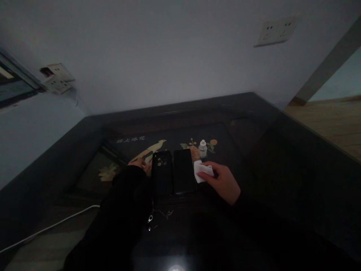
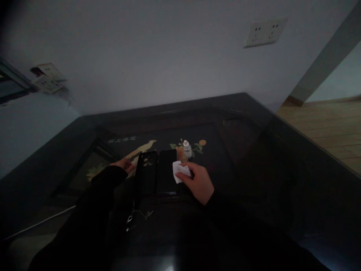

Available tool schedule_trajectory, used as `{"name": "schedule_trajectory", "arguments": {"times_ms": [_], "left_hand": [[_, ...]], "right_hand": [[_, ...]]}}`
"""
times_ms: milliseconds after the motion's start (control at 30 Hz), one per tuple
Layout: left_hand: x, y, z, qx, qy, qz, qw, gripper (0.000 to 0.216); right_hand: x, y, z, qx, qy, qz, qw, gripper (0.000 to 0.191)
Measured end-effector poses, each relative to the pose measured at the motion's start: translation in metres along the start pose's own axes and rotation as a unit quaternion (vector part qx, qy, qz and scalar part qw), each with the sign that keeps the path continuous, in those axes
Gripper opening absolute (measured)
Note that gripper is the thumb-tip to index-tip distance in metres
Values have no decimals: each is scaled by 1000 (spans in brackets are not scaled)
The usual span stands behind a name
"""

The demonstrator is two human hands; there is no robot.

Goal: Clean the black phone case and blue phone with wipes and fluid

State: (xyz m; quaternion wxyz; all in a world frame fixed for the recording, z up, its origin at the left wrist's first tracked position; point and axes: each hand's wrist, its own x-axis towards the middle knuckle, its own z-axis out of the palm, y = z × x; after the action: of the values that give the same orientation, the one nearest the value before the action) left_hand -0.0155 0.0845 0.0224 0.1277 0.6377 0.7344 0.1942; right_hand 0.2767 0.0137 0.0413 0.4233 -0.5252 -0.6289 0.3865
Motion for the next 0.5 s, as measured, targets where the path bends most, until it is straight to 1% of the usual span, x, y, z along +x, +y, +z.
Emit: {"name": "schedule_trajectory", "arguments": {"times_ms": [133,233,300,367,467,500], "left_hand": [[-4,-5,23,-31,3,-14,999,25],[-4,-5,33,-71,-2,-12,997,19],[-1,-8,32,-100,-4,-12,995,12],[2,-10,26,-136,-1,-12,991,11],[8,-7,11,-206,7,0,979,24],[10,-4,6,-243,-3,-1,970,29]], "right_hand": [[-1,4,3,-14,5,-8,1000,22],[-1,5,3,-21,4,-19,1000,20],[-1,6,2,-24,6,-27,999,18],[0,8,1,-26,12,-35,999,16],[4,9,-2,-28,29,-43,998,14],[5,8,-4,-29,37,-45,998,14]]}}
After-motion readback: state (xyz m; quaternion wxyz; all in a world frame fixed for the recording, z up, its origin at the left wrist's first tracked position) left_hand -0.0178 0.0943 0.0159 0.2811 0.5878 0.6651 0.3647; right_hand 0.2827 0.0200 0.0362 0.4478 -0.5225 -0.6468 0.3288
